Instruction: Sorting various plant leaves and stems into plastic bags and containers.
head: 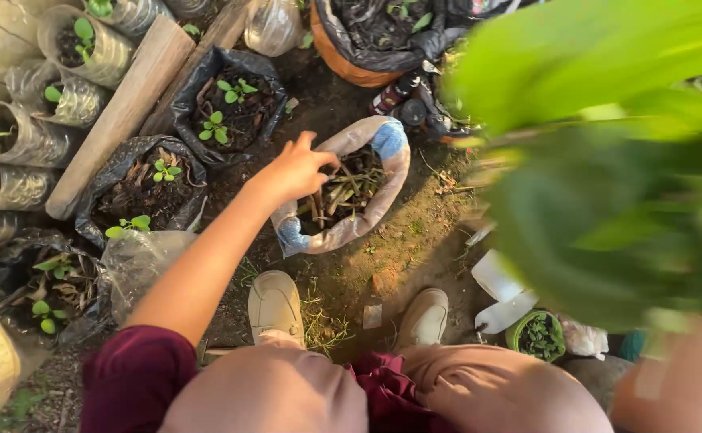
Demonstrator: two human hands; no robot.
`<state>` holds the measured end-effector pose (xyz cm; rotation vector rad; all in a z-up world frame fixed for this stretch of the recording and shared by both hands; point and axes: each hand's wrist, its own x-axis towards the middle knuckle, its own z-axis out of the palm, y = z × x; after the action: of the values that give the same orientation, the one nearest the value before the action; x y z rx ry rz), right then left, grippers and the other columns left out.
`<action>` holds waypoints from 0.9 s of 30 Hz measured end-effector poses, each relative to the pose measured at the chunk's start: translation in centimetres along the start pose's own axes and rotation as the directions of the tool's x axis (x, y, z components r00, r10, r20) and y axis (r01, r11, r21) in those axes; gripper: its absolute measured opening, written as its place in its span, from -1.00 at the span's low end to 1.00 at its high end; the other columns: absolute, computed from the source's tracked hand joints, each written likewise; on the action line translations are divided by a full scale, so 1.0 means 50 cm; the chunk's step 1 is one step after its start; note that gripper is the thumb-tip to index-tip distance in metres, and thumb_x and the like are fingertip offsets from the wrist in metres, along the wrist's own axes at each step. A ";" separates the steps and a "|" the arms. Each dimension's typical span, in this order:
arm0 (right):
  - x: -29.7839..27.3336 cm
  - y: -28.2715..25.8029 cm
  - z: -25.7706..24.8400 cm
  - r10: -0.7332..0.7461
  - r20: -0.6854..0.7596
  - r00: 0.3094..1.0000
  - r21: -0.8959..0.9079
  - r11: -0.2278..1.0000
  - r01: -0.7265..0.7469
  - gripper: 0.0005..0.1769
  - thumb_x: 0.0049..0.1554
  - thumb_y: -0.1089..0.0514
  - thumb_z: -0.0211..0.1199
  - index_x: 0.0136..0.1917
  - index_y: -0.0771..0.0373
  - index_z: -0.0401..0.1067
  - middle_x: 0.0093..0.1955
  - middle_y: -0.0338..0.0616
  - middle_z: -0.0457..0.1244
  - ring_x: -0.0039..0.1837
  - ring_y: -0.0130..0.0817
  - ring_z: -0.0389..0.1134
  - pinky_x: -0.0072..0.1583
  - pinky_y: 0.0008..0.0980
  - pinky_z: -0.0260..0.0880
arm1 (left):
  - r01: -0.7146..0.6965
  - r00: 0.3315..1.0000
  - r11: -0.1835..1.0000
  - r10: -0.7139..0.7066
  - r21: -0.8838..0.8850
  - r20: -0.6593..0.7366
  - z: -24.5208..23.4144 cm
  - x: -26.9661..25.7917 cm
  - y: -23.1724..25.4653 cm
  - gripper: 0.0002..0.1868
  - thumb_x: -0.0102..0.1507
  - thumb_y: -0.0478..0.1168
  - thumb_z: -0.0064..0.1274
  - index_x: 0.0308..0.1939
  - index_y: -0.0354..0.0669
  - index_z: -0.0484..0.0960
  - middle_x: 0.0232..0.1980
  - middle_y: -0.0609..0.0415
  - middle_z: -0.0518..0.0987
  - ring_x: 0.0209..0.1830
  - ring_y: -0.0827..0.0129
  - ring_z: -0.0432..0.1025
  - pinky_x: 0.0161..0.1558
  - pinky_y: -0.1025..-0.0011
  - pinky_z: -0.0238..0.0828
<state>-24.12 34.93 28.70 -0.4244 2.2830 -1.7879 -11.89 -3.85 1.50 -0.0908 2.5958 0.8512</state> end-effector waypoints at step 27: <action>-0.015 0.500 0.633 0.114 0.064 0.991 -0.345 0.935 -0.085 -0.45 0.14 0.10 0.22 0.36 0.17 0.20 0.29 -0.08 0.21 0.32 -0.13 0.23 0.30 -0.10 0.31 | -0.221 0.906 0.975 0.213 0.018 -0.365 -0.045 -0.056 0.052 -0.29 0.07 -0.64 -0.08 0.34 -0.32 0.39 0.37 -0.12 0.36 0.08 -0.13 0.33 0.04 0.10 0.47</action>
<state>-15.09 11.96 -3.23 -0.4203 2.5102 -1.3001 -10.62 -3.21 5.68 0.0396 2.9877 1.0278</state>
